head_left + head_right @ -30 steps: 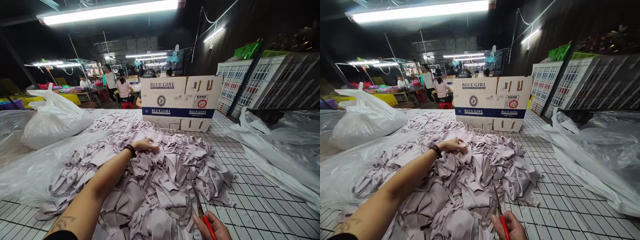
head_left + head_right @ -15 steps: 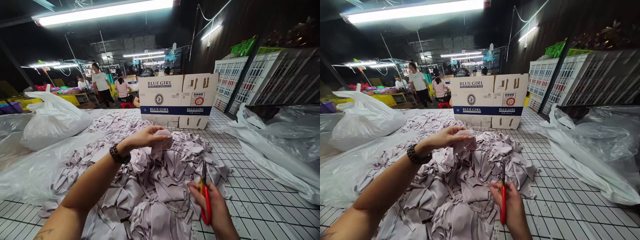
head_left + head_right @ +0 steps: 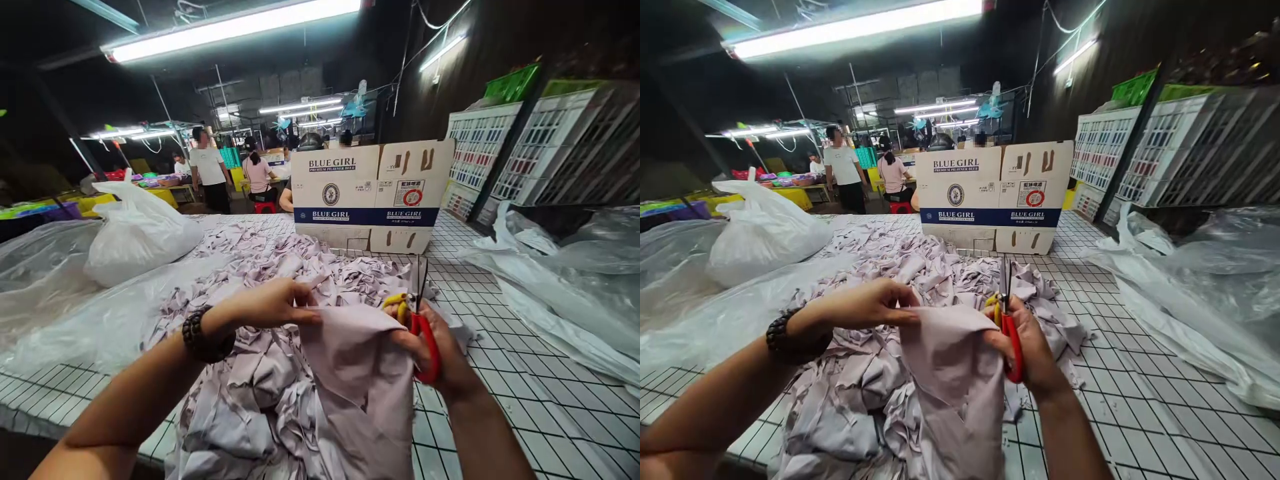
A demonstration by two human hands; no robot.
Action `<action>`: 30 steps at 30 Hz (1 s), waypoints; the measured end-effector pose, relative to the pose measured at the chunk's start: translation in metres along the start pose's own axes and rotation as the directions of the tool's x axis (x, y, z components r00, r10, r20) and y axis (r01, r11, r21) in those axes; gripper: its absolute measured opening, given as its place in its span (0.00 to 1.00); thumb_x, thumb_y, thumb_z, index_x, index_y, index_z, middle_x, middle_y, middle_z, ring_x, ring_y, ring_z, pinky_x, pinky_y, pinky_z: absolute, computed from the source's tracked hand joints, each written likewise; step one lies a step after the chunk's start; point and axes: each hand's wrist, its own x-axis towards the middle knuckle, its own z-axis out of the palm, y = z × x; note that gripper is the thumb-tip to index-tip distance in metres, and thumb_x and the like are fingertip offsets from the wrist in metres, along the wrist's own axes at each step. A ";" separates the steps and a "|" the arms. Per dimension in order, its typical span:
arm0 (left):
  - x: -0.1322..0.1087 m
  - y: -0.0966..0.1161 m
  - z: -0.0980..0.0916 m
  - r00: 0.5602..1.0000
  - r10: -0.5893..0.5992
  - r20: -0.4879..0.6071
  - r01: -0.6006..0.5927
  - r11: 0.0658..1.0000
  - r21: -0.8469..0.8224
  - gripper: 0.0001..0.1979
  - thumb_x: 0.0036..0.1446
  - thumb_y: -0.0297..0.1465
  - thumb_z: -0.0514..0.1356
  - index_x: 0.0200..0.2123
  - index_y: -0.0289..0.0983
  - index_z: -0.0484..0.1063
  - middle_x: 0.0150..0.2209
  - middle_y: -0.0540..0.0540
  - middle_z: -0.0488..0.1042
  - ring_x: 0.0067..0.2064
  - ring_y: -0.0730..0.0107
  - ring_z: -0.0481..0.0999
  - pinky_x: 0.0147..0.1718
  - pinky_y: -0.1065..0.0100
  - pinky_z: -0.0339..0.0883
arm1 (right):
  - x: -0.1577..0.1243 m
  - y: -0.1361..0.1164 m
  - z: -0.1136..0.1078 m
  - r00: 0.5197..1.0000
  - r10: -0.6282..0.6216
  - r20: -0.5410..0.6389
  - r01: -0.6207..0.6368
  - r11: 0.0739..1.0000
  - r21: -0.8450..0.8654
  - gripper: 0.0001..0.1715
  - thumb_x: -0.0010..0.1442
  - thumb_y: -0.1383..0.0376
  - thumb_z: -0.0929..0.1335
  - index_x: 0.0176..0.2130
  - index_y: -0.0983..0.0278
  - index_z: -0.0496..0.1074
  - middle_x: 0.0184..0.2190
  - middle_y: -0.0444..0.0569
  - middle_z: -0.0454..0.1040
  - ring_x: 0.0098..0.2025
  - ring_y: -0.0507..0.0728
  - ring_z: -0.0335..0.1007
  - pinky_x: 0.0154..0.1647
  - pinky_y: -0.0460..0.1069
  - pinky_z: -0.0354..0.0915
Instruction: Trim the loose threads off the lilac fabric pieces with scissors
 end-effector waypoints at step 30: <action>-0.002 -0.019 0.170 0.999 -0.036 -0.006 -0.017 -0.324 -0.946 0.15 0.53 0.36 0.68 0.34 0.30 0.74 0.22 0.48 0.75 0.19 0.74 0.75 0.20 0.74 0.72 | -0.048 0.106 0.026 0.967 0.243 0.075 -0.247 0.968 0.038 0.29 0.45 0.56 0.78 0.41 0.58 0.63 0.23 0.37 0.71 0.19 0.52 0.70 0.21 0.49 0.69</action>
